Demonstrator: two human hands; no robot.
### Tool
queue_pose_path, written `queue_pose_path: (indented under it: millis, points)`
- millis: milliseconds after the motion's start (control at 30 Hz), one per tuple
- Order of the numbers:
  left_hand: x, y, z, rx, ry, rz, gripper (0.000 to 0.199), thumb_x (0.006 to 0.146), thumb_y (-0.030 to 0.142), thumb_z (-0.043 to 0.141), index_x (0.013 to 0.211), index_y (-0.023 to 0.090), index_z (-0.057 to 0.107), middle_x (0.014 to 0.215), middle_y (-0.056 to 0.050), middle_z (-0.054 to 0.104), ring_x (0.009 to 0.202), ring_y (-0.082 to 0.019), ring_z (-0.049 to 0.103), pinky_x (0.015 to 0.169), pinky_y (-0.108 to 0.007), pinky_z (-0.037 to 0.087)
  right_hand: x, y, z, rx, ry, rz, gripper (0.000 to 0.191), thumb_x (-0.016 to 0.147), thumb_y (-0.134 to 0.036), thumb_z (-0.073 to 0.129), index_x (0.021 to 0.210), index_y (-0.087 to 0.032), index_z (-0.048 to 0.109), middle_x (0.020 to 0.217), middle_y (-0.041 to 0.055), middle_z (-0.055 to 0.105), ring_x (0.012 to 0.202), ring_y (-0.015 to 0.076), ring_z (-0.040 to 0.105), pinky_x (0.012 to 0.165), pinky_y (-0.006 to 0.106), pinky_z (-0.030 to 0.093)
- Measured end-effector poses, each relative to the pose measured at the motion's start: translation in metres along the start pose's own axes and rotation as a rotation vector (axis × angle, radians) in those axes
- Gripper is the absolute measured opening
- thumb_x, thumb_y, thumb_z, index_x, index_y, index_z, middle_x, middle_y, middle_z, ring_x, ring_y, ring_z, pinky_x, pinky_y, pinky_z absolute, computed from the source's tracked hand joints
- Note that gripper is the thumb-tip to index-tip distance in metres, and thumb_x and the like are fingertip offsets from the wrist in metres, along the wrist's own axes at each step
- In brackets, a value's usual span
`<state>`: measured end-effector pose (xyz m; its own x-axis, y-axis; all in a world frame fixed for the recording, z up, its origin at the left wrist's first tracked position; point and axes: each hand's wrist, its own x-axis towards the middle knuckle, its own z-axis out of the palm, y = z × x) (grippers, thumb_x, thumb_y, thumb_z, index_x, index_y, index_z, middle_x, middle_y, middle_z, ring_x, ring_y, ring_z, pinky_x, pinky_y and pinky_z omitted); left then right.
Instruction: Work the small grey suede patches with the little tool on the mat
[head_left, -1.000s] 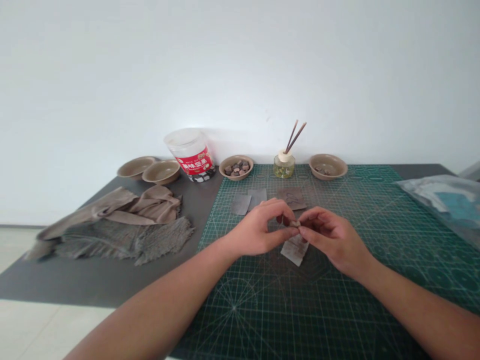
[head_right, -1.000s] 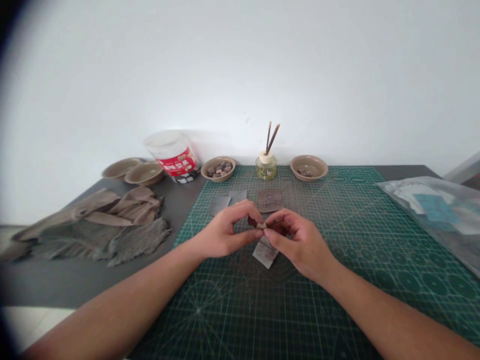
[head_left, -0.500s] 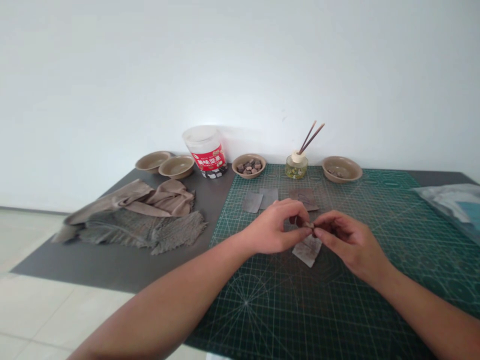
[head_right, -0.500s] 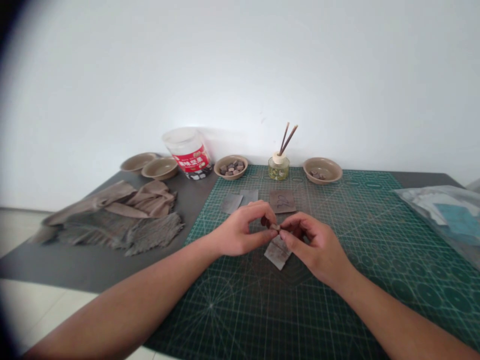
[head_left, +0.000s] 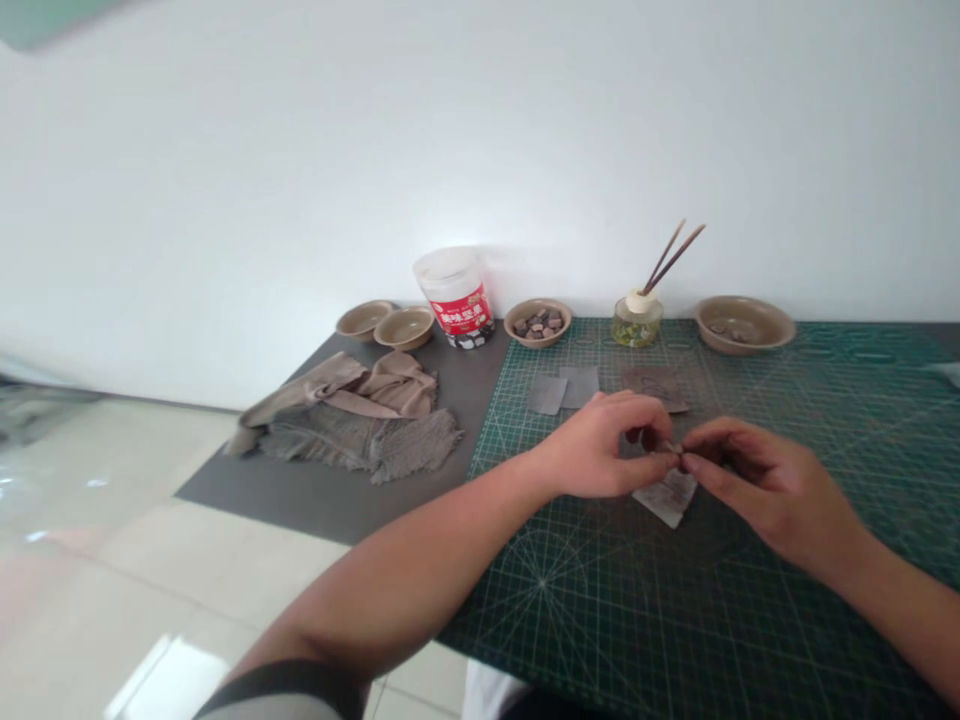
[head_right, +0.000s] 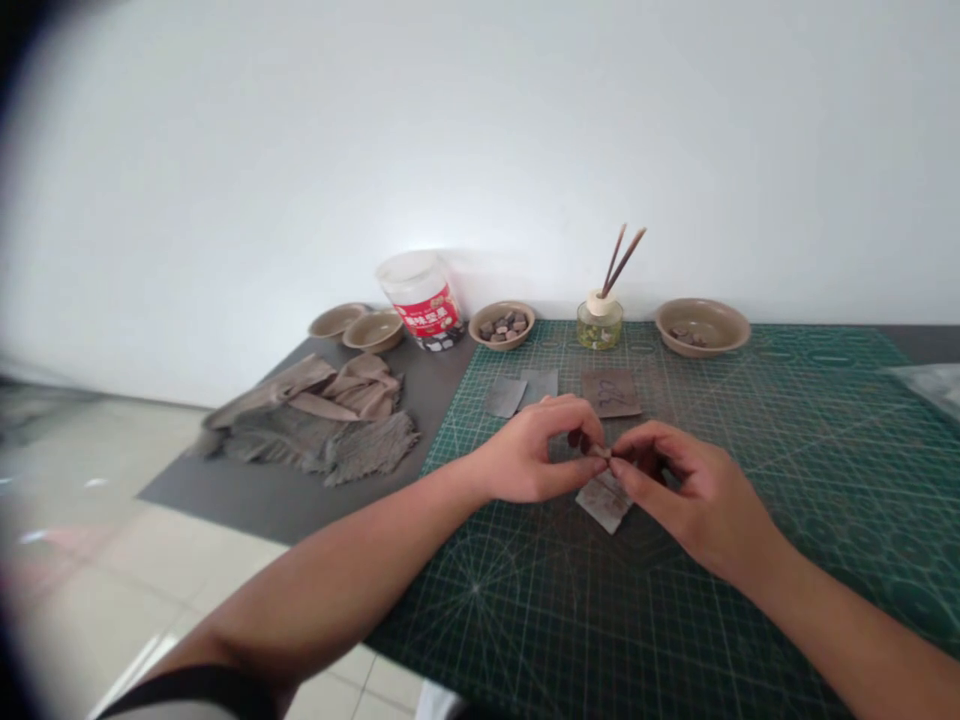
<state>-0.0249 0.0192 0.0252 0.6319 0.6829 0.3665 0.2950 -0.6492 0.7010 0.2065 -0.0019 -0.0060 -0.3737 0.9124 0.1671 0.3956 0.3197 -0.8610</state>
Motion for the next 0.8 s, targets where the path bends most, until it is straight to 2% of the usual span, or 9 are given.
queue_pose_path:
  millis: [200, 333, 467, 633, 700, 733, 767, 800]
  points:
    - [-0.002, -0.003, 0.001, -0.02, -0.017, 0.018, 0.013, 0.086, 0.029, 0.068, 0.088, 0.017, 0.063, 0.085, -0.004, 0.065, 0.081, -0.017, 0.059, 0.077, -0.03, 0.048, -0.001, 0.006, -0.003, -0.107, 0.054, -0.048, 0.027, 0.087, -0.053, 0.068, 0.098, -0.029, 0.071, 0.089, 0.0037, 0.075, 0.075, 0.0244, 0.07, 0.063, 0.035, 0.056]
    - [-0.001, -0.002, 0.001, -0.003, -0.028, 0.002, 0.012, 0.087, 0.029, 0.066, 0.089, 0.017, 0.063, 0.086, -0.005, 0.067, 0.085, -0.018, 0.062, 0.08, -0.032, 0.049, -0.001, 0.005, -0.003, -0.119, 0.034, -0.055, 0.025, 0.088, -0.051, 0.068, 0.097, -0.027, 0.071, 0.087, 0.0041, 0.074, 0.075, 0.0237, 0.07, 0.061, 0.033, 0.055]
    - [0.0, -0.001, 0.001, 0.01, -0.029, 0.007, 0.011, 0.086, 0.028, 0.065, 0.087, 0.017, 0.062, 0.084, -0.004, 0.066, 0.082, -0.018, 0.06, 0.079, -0.032, 0.048, -0.005, 0.001, -0.002, -0.095, 0.009, -0.033, 0.024, 0.089, -0.047, 0.068, 0.099, -0.025, 0.071, 0.087, 0.0042, 0.074, 0.077, 0.0226, 0.069, 0.063, 0.031, 0.055]
    - [0.001, 0.0, 0.001, -0.009, -0.013, 0.032, 0.007, 0.086, 0.023, 0.065, 0.085, 0.017, 0.06, 0.08, -0.002, 0.063, 0.077, -0.015, 0.057, 0.075, -0.03, 0.046, 0.015, -0.012, -0.005, -0.089, 0.001, -0.039, 0.023, 0.09, -0.047, 0.067, 0.097, -0.026, 0.07, 0.086, 0.0036, 0.073, 0.076, 0.0218, 0.068, 0.062, 0.032, 0.053]
    - [0.001, 0.0, 0.001, -0.016, -0.007, 0.03, 0.008, 0.086, 0.023, 0.065, 0.084, 0.017, 0.06, 0.08, -0.002, 0.063, 0.077, -0.015, 0.057, 0.075, -0.03, 0.046, 0.01, 0.002, -0.007, -0.117, 0.04, -0.059, 0.021, 0.09, -0.046, 0.067, 0.098, -0.026, 0.07, 0.087, 0.0037, 0.073, 0.077, 0.0218, 0.068, 0.064, 0.032, 0.054]
    - [0.001, 0.0, 0.002, -0.018, -0.008, 0.019, 0.009, 0.087, 0.024, 0.065, 0.085, 0.017, 0.06, 0.08, -0.002, 0.063, 0.077, -0.015, 0.057, 0.075, -0.03, 0.046, -0.004, 0.017, -0.008, -0.144, 0.084, -0.063, 0.021, 0.09, -0.044, 0.068, 0.1, -0.026, 0.071, 0.091, 0.0041, 0.073, 0.079, 0.0221, 0.069, 0.067, 0.033, 0.054]
    - [0.001, 0.0, 0.002, -0.02, -0.012, 0.006, 0.009, 0.088, 0.025, 0.064, 0.085, 0.017, 0.06, 0.08, -0.002, 0.064, 0.077, -0.015, 0.057, 0.075, -0.029, 0.046, -0.029, 0.039, -0.008, -0.179, 0.131, -0.035, 0.021, 0.089, -0.043, 0.07, 0.102, -0.026, 0.071, 0.095, 0.0049, 0.074, 0.083, 0.0228, 0.069, 0.07, 0.034, 0.055]
    - [0.001, 0.0, 0.002, -0.022, -0.018, -0.006, 0.01, 0.088, 0.026, 0.064, 0.085, 0.017, 0.06, 0.081, -0.002, 0.064, 0.077, -0.015, 0.057, 0.074, -0.029, 0.046, -0.063, 0.065, -0.007, -0.194, 0.23, -0.035, 0.022, 0.089, -0.043, 0.07, 0.101, -0.025, 0.072, 0.095, 0.0066, 0.074, 0.084, 0.0233, 0.069, 0.071, 0.033, 0.055]
